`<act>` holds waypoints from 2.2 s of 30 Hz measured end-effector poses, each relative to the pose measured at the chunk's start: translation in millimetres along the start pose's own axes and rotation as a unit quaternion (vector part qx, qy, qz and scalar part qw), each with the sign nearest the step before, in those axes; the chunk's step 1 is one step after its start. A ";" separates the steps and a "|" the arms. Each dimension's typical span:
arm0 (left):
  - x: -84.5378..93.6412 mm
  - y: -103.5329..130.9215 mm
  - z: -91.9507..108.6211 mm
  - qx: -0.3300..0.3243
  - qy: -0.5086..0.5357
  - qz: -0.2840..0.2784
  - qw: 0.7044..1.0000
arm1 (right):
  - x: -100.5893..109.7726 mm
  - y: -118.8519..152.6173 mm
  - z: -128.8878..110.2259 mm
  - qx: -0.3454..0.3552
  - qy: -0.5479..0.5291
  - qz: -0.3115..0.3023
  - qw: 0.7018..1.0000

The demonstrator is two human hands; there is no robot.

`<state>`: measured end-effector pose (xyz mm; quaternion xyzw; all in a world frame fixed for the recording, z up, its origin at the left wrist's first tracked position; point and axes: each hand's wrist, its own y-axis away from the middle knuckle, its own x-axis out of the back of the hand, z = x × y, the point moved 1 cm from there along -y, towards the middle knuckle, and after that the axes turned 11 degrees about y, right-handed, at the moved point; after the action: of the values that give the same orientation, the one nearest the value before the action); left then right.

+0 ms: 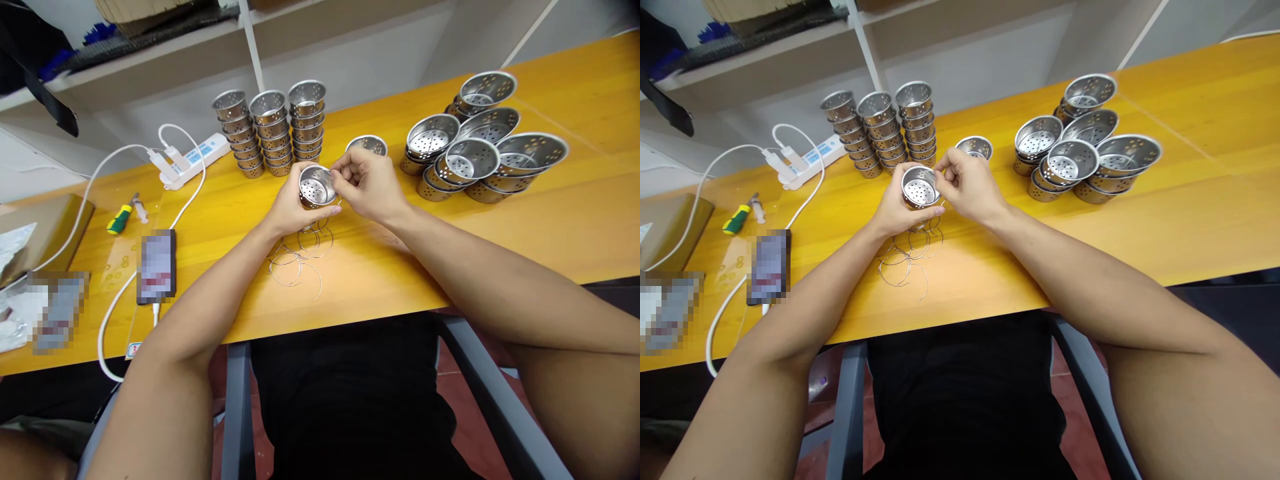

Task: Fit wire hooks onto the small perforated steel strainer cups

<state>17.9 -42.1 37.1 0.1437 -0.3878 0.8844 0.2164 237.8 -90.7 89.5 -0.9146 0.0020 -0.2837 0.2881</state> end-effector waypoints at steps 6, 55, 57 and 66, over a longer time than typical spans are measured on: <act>0.2 -0.8 2.6 0.007 0.020 0.000 1.000 | -1.8 -0.5 0.1 -0.003 -0.001 0.016 1.000; 4.0 -1.6 13.2 0.035 0.079 -0.036 0.996 | 0.7 -7.9 -5.6 0.005 -0.202 -0.093 0.975; 3.9 -1.6 12.8 0.031 0.081 -0.038 0.995 | 0.2 -8.1 -4.6 0.005 -0.199 -0.094 0.975; 4.2 0.5 1.2 0.024 0.073 -0.033 0.997 | 8.0 -2.4 -7.7 0.039 -0.092 -0.061 0.993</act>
<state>14.1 -42.2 39.3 0.0969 -0.3446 0.8939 0.2697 240.1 -94.1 100.1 -0.9234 -0.0907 -0.2156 0.3045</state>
